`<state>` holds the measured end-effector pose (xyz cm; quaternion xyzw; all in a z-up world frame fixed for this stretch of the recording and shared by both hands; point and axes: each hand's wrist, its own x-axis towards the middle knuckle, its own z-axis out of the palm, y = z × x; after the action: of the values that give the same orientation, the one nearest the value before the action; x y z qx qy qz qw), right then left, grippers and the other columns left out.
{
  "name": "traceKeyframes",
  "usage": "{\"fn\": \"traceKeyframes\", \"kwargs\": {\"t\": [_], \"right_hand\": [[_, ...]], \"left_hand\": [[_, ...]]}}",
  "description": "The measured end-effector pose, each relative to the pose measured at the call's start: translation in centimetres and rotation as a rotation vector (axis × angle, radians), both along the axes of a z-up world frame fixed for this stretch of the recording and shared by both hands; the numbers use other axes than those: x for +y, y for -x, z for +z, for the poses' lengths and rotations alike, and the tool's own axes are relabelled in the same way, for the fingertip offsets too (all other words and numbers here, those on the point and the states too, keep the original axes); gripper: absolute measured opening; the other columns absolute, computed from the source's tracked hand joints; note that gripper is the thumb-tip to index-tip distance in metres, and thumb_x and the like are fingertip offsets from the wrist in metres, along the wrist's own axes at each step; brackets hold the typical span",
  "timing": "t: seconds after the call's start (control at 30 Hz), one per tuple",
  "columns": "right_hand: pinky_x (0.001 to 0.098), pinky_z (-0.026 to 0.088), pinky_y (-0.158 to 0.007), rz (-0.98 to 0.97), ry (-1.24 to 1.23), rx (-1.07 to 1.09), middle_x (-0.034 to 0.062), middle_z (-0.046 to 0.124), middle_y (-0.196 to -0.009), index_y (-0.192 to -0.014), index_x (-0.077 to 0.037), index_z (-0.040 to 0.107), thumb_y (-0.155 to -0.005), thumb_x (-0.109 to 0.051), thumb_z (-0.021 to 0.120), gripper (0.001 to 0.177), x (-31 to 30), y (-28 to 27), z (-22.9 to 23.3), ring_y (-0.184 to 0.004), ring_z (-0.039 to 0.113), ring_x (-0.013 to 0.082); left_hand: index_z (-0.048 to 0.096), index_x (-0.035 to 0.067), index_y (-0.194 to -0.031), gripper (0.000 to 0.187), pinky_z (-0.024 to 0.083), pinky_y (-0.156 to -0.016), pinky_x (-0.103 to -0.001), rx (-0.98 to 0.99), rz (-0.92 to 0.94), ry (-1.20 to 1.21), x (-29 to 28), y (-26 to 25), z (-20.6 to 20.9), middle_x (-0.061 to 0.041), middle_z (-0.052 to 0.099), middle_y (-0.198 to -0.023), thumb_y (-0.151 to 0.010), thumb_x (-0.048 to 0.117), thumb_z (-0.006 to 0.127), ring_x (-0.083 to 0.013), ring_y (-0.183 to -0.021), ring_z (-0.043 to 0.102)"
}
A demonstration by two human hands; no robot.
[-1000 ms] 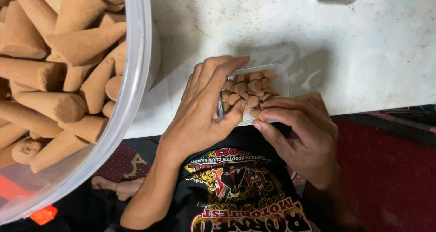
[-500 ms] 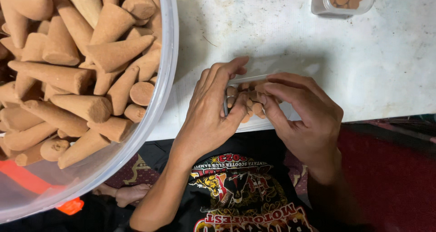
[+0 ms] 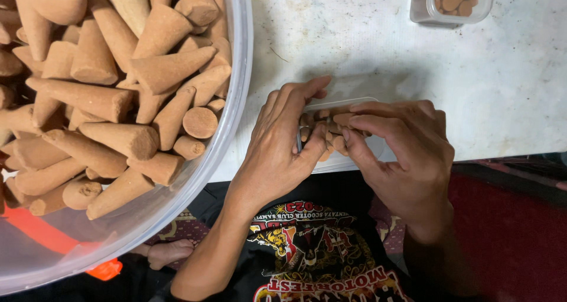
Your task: The person places incense cones from a large container into smaller plastic boxes by hand and then secures the lids on the boxes.
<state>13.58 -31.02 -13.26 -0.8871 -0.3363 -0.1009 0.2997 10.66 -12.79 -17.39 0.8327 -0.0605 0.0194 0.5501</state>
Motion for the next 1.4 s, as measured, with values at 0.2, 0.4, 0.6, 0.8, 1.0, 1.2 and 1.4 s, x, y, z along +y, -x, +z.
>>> {"fn": "traceKeyframes", "kwargs": {"t": [0.2, 0.4, 0.6, 0.8, 1.0, 1.2, 1.4], "right_hand": [[0.0392, 0.044, -0.092, -0.019, 0.057, 0.024, 0.0092, 0.078, -0.108, -0.1, -0.004, 0.072, -0.093, 0.009, 0.082, 0.018, -0.5, 0.4, 0.6, -0.098, 0.071, 0.0251], [0.0446, 0.048, -0.096, -0.083, -0.058, 0.054, 0.0193, 0.076, -0.107, -0.103, 0.003, 0.07, -0.095, 0.01, 0.085, 0.018, -0.9, 0.5, 0.9, -0.1, 0.073, 0.0315], [0.042, 0.051, -0.095, -0.133, -0.092, 0.054, 0.0237, 0.074, -0.11, -0.106, 0.007, 0.068, -0.095, 0.012, 0.087, 0.022, -1.1, 0.4, 0.4, -0.103, 0.069, 0.0344], [0.0419, 0.044, -0.097, -0.09, -0.032, 0.035, 0.0148, 0.077, -0.107, -0.098, -0.001, 0.069, -0.094, 0.007, 0.085, 0.019, -0.7, 0.0, -0.2, -0.102, 0.073, 0.0285], [0.0398, 0.042, -0.091, -0.026, 0.024, 0.032, 0.0097, 0.078, -0.114, -0.101, -0.005, 0.075, -0.095, -0.002, 0.086, 0.013, -0.8, -0.6, -0.8, -0.093, 0.067, 0.025], [0.0426, 0.044, -0.087, -0.069, 0.054, -0.007, 0.016, 0.071, -0.113, -0.105, -0.004, 0.078, -0.089, 0.018, 0.064, 0.031, -1.5, -0.3, -0.8, -0.097, 0.06, 0.0309], [0.0451, 0.038, -0.089, -0.013, 0.111, -0.031, 0.0174, 0.064, -0.113, -0.111, -0.01, 0.08, -0.094, 0.016, 0.068, 0.033, -1.3, -0.8, -1.8, -0.091, 0.057, 0.0293]], "left_hand": [[0.047, 0.008, -0.143, 0.052, 0.043, -0.101, -0.04, 0.009, 0.002, -0.015, 0.0, 0.0, -0.1, -0.01, 0.061, -0.126, -0.092, 0.015, 0.053, -0.0285, -0.117, 0.057], [0.059, 0.005, -0.121, 0.026, 0.045, -0.105, -0.045, -0.129, 0.034, -0.012, -0.1, 0.2, 0.3, -0.02, 0.047, -0.133, -0.097, 0.009, 0.053, -0.0374, -0.121, 0.054], [0.075, 0.018, -0.109, 0.018, 0.046, -0.096, -0.055, -0.23, -0.021, -0.242, 0.1, 0.0, 0.6, -0.018, 0.049, -0.135, -0.095, 0.016, 0.064, -0.0425, -0.125, 0.05], [0.074, 0.018, -0.091, 0.01, 0.044, -0.097, -0.053, -0.26, -0.046, -0.336, 0.3, 0.2, 2.7, -0.015, 0.053, -0.131, -0.098, 0.019, 0.067, -0.0373, -0.126, 0.049], [0.075, 0.017, -0.086, 0.018, 0.045, -0.098, -0.053, -0.286, -0.043, -0.306, 0.3, 0.4, 2.3, -0.015, 0.052, -0.129, -0.101, 0.022, 0.066, -0.0375, -0.123, 0.052], [0.078, 0.022, -0.092, 0.008, 0.047, -0.093, -0.053, -0.283, -0.035, -0.293, 0.3, 0.5, 1.6, -0.013, 0.05, -0.13, -0.095, 0.016, 0.074, -0.0367, -0.124, 0.052], [0.072, 0.013, -0.108, 0.011, 0.047, -0.1, -0.057, -0.317, -0.075, -0.212, 1.0, 0.6, 1.4, -0.021, 0.053, -0.125, -0.097, 0.014, 0.068, -0.0413, -0.121, 0.056]]}}
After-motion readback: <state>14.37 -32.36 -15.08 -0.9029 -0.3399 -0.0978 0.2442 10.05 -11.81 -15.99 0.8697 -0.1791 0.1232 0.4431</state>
